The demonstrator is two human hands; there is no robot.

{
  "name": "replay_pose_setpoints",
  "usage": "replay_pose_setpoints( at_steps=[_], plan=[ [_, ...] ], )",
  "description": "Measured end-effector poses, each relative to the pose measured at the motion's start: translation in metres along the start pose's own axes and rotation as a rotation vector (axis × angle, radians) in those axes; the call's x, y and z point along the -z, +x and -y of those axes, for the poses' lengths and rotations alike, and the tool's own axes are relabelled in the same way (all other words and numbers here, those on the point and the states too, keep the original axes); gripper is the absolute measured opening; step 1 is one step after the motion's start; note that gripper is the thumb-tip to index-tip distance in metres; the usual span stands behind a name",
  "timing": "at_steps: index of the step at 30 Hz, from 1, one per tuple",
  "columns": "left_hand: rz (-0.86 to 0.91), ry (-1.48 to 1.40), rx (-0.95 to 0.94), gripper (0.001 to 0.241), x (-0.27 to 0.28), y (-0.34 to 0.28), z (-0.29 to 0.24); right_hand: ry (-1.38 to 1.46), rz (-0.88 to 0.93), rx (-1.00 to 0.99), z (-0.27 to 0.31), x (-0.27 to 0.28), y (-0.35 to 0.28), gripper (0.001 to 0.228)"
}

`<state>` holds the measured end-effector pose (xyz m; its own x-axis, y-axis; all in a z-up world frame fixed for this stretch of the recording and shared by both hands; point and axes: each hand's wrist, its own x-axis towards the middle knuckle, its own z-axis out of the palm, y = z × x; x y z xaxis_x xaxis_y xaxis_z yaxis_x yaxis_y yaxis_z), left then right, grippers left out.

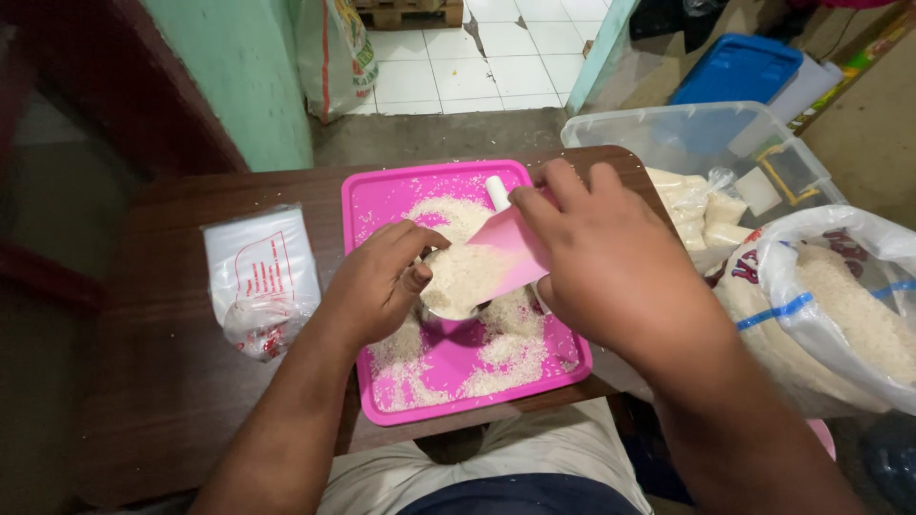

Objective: Measuring rice using a cup and portioning it into plastic bags

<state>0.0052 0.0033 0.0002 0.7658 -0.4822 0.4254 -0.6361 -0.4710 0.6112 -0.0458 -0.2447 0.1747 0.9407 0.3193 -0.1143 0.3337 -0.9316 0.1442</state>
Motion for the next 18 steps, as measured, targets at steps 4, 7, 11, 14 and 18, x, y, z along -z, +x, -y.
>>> replay_pose_setpoints(
  at_steps=[4, 7, 11, 14, 18],
  plan=[
    [0.002, -0.009, -0.015, 0.100, 0.001, 0.000, -0.002, -0.084, -0.255, 0.103, -0.017, -0.021, -0.009, 0.093],
    [0.007, -0.004, 0.024, 0.101, 0.000, 0.001, -0.001, -0.128, -0.362, 0.140, -0.021, -0.014, -0.022, 0.094],
    [0.110, -0.009, 0.044, 0.088, 0.009, -0.001, -0.006, 0.037, -0.209, -0.022, -0.031, -0.007, -0.045, 0.100],
    [0.228, -0.024, 0.088, 0.116, 0.013, 0.003, -0.012, 0.076, -0.180, -0.142, -0.062, -0.021, -0.066, 0.102],
    [0.224, 0.003, 0.065, 0.107, 0.006, 0.001, -0.008, -0.087, -0.293, -0.387, -0.159, -0.085, -0.103, 0.109]
  ],
)
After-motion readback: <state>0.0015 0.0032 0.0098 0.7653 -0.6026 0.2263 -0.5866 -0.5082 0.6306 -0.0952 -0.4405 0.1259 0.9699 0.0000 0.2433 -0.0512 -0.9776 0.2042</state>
